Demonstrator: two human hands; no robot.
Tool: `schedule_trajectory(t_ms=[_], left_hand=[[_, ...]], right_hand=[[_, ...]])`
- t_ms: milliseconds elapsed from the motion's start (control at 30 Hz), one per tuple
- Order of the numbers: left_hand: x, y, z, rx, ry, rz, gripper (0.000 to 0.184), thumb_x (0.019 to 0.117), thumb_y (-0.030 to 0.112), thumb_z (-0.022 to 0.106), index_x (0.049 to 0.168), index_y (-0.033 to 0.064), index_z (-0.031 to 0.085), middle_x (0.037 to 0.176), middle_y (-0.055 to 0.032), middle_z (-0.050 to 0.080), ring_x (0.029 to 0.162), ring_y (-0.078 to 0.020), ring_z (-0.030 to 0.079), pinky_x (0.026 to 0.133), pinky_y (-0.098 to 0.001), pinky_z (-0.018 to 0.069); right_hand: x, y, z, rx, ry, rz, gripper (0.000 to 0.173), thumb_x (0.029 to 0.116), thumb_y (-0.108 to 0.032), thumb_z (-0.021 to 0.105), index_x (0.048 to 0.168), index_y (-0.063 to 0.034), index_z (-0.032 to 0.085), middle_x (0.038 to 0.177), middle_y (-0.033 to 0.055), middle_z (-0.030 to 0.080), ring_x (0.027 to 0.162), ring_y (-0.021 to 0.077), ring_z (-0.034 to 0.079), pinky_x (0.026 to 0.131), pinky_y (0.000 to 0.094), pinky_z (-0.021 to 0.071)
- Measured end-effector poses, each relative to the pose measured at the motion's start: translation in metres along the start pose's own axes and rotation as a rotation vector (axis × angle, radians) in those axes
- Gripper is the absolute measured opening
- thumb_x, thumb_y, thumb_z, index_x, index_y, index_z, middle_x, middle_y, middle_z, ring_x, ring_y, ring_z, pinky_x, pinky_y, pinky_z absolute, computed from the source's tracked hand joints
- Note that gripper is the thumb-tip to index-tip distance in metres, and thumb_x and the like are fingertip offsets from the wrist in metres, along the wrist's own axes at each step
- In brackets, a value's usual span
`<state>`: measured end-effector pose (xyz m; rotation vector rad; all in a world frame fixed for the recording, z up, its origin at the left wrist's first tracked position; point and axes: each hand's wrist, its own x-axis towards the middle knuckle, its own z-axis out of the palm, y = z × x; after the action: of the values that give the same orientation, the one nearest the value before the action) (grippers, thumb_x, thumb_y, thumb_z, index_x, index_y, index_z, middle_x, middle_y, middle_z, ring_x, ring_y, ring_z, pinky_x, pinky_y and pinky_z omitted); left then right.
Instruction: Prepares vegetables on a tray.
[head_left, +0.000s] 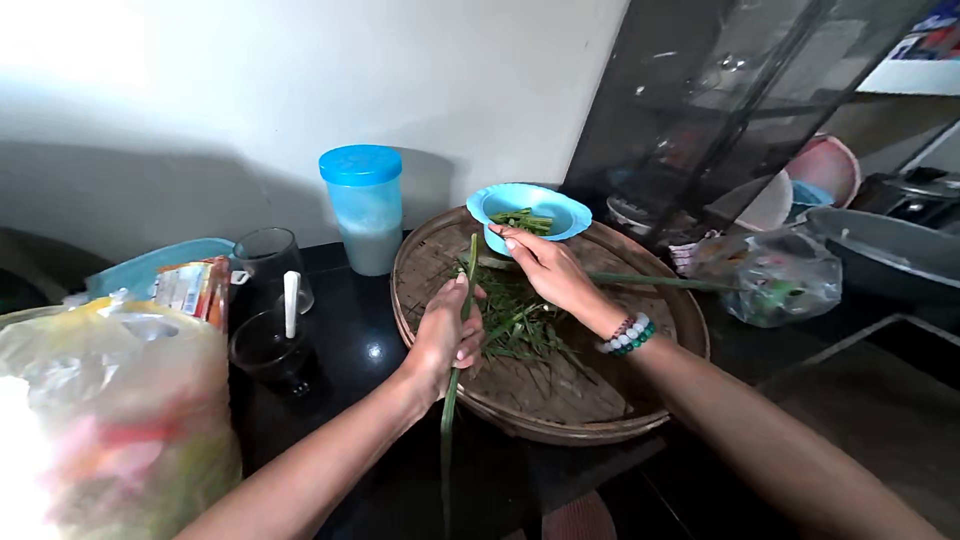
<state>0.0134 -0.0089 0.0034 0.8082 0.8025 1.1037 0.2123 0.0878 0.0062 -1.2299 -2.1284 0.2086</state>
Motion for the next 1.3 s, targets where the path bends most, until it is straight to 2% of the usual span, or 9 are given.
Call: schedule_trajectory(t_ms=[67, 200, 333, 667, 833, 933, 1033, 1233, 1300], left_hand=[[0.003, 0.0, 0.0, -0.055, 0.05, 0.017, 0.042, 0.114, 0.038, 0.021, 0.103, 0.0085, 0.049, 0.055, 0.0054, 0.032, 0.036, -0.0026, 0.029, 0.034, -0.0154, 0.028], [0.006, 0.0, -0.002, -0.084, 0.101, 0.027, 0.046, 0.114, 0.039, 0.02, 0.091, 0.0103, 0.047, 0.053, 0.0058, 0.03, 0.036, -0.0028, 0.027, 0.035, -0.0151, 0.0265], [0.007, -0.001, -0.004, -0.06, 0.097, 0.021, 0.041, 0.114, 0.038, 0.022, 0.097, 0.0107, 0.047, 0.053, 0.0068, 0.028, 0.037, -0.0018, 0.026, 0.036, -0.0145, 0.0265], [0.003, -0.001, 0.004, -0.011, 0.077, -0.056, 0.04, 0.1139, 0.038, 0.024, 0.099, 0.0108, 0.049, 0.054, 0.0073, 0.028, 0.037, -0.0013, 0.025, 0.035, -0.0145, 0.0252], [-0.001, -0.002, 0.001, -0.003, 0.008, -0.027, 0.045, 0.1133, 0.041, 0.022, 0.103, 0.0097, 0.052, 0.054, 0.0069, 0.029, 0.036, -0.0017, 0.027, 0.034, -0.0153, 0.027], [0.001, -0.001, -0.003, -0.032, 0.017, 0.014, 0.047, 0.1128, 0.044, 0.023, 0.103, 0.0088, 0.053, 0.053, 0.0066, 0.031, 0.036, -0.0018, 0.028, 0.034, -0.0151, 0.0272], [0.005, -0.001, -0.001, -0.052, 0.089, 0.036, 0.047, 0.1136, 0.04, 0.022, 0.099, 0.0068, 0.052, 0.053, 0.0052, 0.033, 0.036, -0.003, 0.03, 0.035, -0.0157, 0.0284], [0.004, 0.0, -0.002, -0.092, 0.135, 0.029, 0.046, 0.1137, 0.04, 0.022, 0.089, 0.0106, 0.047, 0.052, 0.0066, 0.029, 0.036, -0.0026, 0.027, 0.035, -0.0153, 0.0265], [0.002, 0.0, 0.0, -0.092, 0.13, 0.003, 0.045, 0.1137, 0.04, 0.023, 0.092, 0.0102, 0.048, 0.052, 0.0069, 0.028, 0.036, -0.0022, 0.026, 0.035, -0.0153, 0.0259]], right_hand=[[-0.008, -0.011, 0.003, 0.027, 0.012, -0.143, 0.044, 0.1118, -0.037, 0.033, 0.146, -0.0277, 0.058, 0.145, -0.0072, 0.061, 0.123, 0.016, 0.064, 0.101, 0.0529, 0.052], [-0.024, -0.032, 0.02, 0.004, -0.067, -0.305, 0.041, 0.1107, -0.04, 0.038, 0.147, -0.0384, 0.056, 0.13, -0.0074, 0.07, 0.102, 0.0127, 0.071, 0.083, 0.047, 0.0586], [-0.021, -0.03, 0.023, -0.051, -0.065, -0.299, 0.04, 0.1106, -0.039, 0.039, 0.146, -0.0407, 0.056, 0.117, -0.0042, 0.073, 0.089, 0.0158, 0.071, 0.071, 0.0471, 0.0574], [0.001, -0.008, 0.014, -0.058, -0.102, -0.051, 0.041, 0.1114, -0.042, 0.034, 0.143, -0.0378, 0.06, 0.137, -0.0094, 0.067, 0.11, 0.021, 0.07, 0.087, 0.0596, 0.0542], [-0.004, 0.005, 0.004, -0.041, -0.04, 0.037, 0.039, 0.1109, -0.043, 0.038, 0.138, -0.0308, 0.063, 0.112, 0.0084, 0.073, 0.093, 0.0341, 0.071, 0.071, 0.0636, 0.0525], [-0.003, -0.002, -0.001, 0.01, -0.032, -0.037, 0.043, 0.1118, -0.04, 0.033, 0.142, -0.0292, 0.061, 0.139, -0.0048, 0.065, 0.117, 0.0211, 0.067, 0.094, 0.0584, 0.0523], [-0.013, -0.02, 0.006, 0.055, -0.028, -0.21, 0.042, 0.111, -0.036, 0.036, 0.144, -0.0294, 0.061, 0.144, -0.011, 0.062, 0.12, 0.0105, 0.065, 0.099, 0.0475, 0.0543], [-0.021, -0.032, 0.022, -0.013, -0.036, -0.319, 0.039, 0.1104, -0.038, 0.039, 0.145, -0.0402, 0.058, 0.128, -0.0084, 0.071, 0.096, 0.0143, 0.072, 0.076, 0.0485, 0.058], [-0.016, -0.026, 0.019, -0.044, -0.047, -0.245, 0.04, 0.1109, -0.039, 0.038, 0.146, -0.0395, 0.057, 0.133, -0.009, 0.068, 0.102, 0.0169, 0.072, 0.081, 0.0523, 0.0577]])
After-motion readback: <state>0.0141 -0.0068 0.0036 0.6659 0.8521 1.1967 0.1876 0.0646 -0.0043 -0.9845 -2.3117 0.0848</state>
